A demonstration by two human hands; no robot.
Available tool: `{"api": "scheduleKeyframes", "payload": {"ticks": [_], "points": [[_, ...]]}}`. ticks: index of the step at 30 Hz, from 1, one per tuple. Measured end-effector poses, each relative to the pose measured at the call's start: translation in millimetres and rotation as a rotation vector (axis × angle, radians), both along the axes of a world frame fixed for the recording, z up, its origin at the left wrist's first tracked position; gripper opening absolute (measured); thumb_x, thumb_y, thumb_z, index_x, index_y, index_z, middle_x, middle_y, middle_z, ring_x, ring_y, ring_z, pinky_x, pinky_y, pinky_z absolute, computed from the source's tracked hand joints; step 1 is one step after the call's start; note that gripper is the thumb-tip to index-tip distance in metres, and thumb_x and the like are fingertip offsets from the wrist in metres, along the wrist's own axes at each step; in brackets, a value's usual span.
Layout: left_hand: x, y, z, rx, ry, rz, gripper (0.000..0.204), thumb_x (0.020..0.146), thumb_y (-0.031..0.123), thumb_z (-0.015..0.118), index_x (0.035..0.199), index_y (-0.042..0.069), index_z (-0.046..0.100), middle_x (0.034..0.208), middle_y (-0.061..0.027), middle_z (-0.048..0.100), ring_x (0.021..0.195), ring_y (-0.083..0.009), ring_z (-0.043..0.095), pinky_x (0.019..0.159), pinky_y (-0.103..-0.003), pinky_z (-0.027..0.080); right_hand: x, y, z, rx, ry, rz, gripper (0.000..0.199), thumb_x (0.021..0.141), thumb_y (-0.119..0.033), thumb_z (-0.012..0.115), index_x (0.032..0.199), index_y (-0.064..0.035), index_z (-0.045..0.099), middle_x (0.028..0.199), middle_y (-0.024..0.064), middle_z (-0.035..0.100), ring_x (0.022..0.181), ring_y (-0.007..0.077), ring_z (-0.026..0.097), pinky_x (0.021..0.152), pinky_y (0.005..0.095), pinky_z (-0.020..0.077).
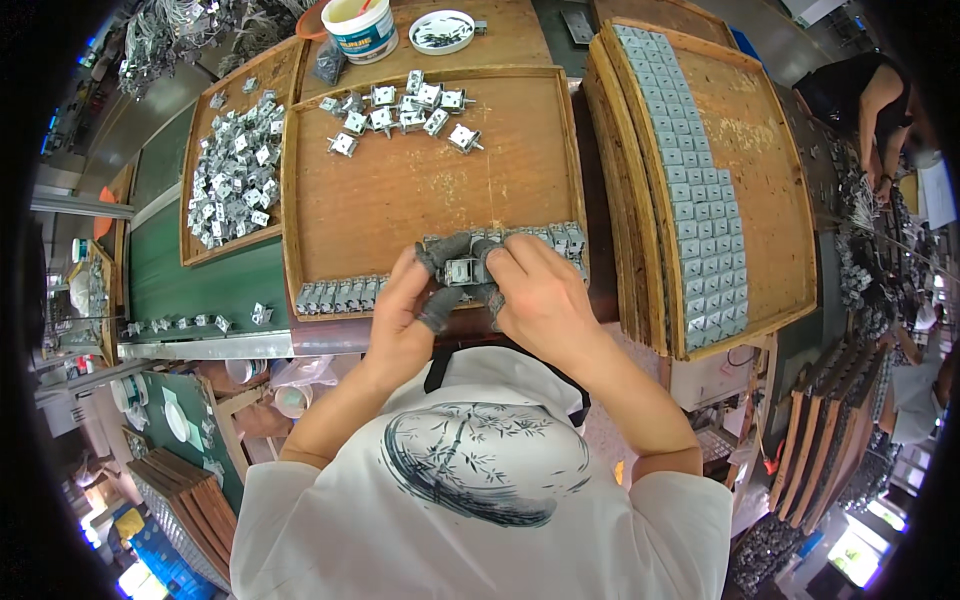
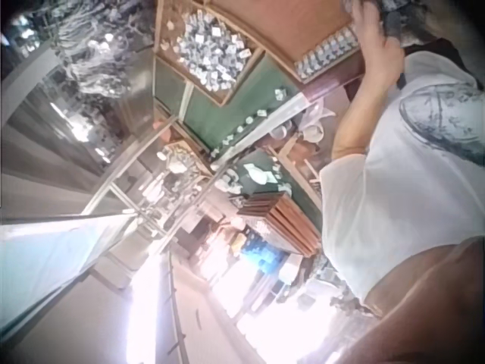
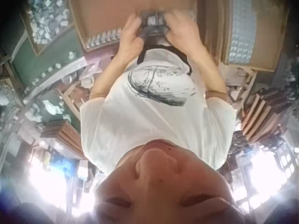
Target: Organizing small electronic components from a bulk wooden tray into a compartmentalized organizer tray.
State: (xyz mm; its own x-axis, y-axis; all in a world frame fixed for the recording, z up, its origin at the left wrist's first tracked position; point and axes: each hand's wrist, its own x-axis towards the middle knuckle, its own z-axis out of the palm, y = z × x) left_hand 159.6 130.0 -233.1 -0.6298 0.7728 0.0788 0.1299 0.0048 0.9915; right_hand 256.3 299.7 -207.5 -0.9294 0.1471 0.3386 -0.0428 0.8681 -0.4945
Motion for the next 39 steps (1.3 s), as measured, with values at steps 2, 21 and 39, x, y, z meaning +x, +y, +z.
{"api": "scheduleKeyframes", "payload": {"ticks": [2, 21, 39], "points": [[4, 8, -10, -0.015, 0.016, 0.051, 0.054, 0.072, -0.014, 0.054, 0.124, -0.001, 0.054, 0.116, -0.0218, 0.047, 0.104, -0.0384, 0.050, 0.090, -0.036, 0.046, -1, 0, -8, 0.051, 0.002, -0.012, 0.025, 0.067, 0.004, 0.068, 0.090, 0.0022, 0.057, 0.089, 0.0151, 0.057, 0.079, 0.0373, 0.060, 0.067, 0.0440, 0.0508], [-2, 30, -23, 0.082, 0.532, -0.076, 0.061, 0.062, 0.019, 0.079, 0.115, -0.005, 0.060, 0.105, -0.0243, 0.061, 0.096, -0.0441, 0.058, 0.084, -0.046, 0.050, 9, 16, -11, -0.679, -0.471, -0.062, 0.043, 0.075, -0.031, 0.079, 0.095, 0.0049, 0.067, 0.078, 0.0162, 0.068, 0.074, 0.0120, 0.063, 0.066, 0.0326, 0.0502], [-32, 44, -19, -0.063, 0.588, -0.125, 0.063, 0.069, 0.011, 0.078, 0.127, 0.000, 0.058, 0.118, -0.0161, 0.055, 0.101, -0.0322, 0.059, 0.087, -0.038, 0.050, 22, 62, 12, -0.359, -0.336, -0.183, 0.035, 0.075, -0.028, 0.079, 0.094, -0.0037, 0.062, 0.079, 0.0147, 0.066, 0.072, 0.0297, 0.066, 0.066, 0.0369, 0.0516]]}}
